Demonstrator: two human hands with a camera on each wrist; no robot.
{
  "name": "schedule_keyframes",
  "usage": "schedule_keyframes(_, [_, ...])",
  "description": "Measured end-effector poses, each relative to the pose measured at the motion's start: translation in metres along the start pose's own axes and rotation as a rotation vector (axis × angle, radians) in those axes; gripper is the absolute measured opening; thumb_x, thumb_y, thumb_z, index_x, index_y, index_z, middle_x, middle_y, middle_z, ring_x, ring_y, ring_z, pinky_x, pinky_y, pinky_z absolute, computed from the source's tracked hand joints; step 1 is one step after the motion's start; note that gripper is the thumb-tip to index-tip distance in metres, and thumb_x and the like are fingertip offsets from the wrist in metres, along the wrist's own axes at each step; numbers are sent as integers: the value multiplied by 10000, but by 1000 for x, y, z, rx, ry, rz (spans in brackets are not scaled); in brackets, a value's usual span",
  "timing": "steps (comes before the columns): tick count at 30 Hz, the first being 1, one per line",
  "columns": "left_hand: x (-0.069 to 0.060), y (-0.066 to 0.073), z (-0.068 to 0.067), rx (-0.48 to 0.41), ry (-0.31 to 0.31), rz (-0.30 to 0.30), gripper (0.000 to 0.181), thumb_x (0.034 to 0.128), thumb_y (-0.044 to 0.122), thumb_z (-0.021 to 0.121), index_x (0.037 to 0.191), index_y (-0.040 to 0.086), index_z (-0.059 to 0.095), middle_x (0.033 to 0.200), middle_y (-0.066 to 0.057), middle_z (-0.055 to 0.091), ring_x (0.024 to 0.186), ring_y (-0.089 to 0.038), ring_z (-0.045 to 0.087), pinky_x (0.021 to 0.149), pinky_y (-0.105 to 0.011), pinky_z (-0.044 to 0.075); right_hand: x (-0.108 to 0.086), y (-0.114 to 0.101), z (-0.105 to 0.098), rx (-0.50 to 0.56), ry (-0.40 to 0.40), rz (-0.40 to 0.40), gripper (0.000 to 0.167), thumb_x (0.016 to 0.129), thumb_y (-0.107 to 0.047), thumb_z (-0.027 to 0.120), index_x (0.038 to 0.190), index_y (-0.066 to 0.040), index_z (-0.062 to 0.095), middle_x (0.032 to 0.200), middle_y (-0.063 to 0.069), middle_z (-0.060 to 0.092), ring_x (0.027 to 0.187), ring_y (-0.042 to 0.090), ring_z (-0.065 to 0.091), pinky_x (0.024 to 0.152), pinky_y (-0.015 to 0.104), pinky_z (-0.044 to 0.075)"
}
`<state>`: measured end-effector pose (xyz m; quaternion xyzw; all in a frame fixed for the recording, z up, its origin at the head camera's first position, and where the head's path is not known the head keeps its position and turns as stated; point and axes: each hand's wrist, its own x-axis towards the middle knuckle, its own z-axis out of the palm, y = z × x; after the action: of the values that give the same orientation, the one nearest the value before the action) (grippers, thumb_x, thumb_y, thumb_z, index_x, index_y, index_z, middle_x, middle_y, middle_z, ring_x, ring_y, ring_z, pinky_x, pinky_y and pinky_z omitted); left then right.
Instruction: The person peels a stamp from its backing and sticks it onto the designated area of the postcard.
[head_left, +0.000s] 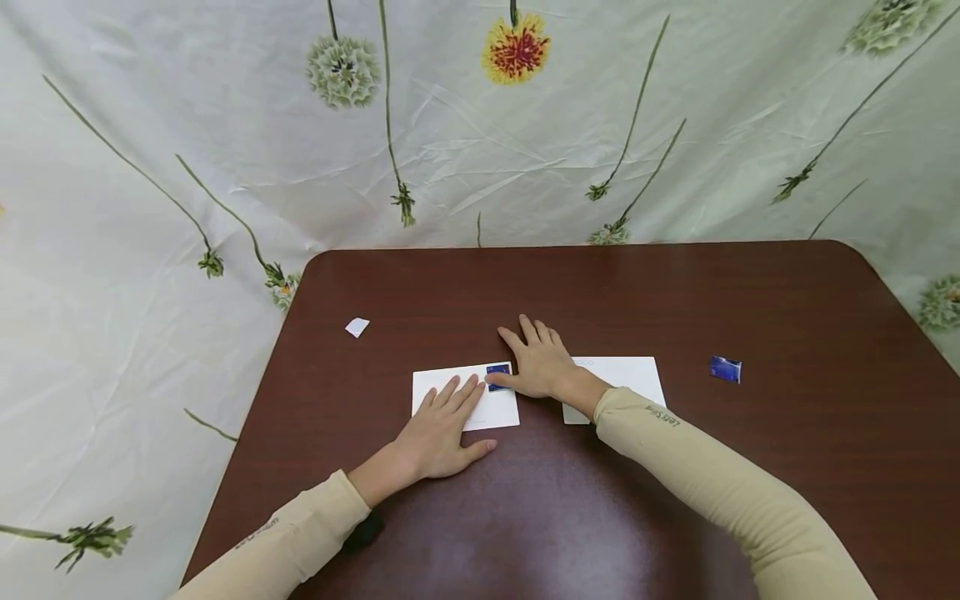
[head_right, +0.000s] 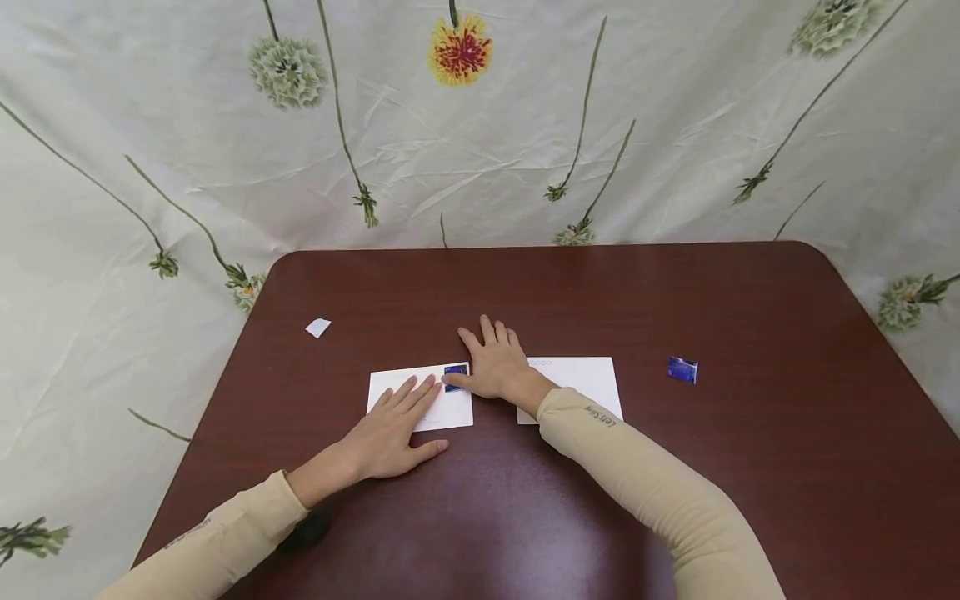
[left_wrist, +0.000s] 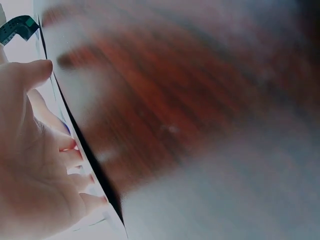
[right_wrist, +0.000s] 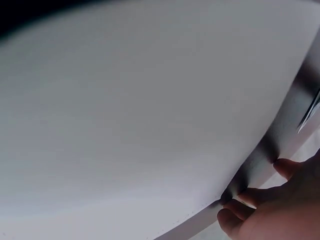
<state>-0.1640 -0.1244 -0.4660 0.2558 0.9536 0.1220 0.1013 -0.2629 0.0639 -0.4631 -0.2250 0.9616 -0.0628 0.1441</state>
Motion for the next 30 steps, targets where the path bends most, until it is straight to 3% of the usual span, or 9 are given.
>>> schedule_keyframes(18, [0, -1, 0, 24, -14, -8, 841, 896, 555, 540, 1494, 29, 269, 1552, -109, 223, 1411, -330, 176, 1086, -546, 180, -2, 8, -1, 8, -40, -59, 911, 852, -702, 476, 1537, -183, 171, 1562, 206, 47, 1413, 387, 91, 1117, 500, 96])
schedule_keyframes(24, [0, -1, 1, 36, -20, -15, 855, 888, 573, 540, 1495, 35, 271, 1556, -102, 212, 1415, -321, 165, 1091, -539, 174, -1, 9, -1, 46, 17, -64, 737, 956, -593, 386, 1529, -167, 203, 1552, 207, 132, 1396, 394, 160, 1110, 513, 104])
schedule_keyframes(30, [1, -2, 2, 39, -23, -9, 864, 884, 585, 536, 1495, 35, 270, 1559, -99, 206, 1417, -320, 158, 1092, -538, 169, 0, 10, 2, 2, 81, -72, 677, 977, -540, 395, 1511, -146, 256, 1522, 210, 225, 1361, 399, 248, 1100, 514, 151])
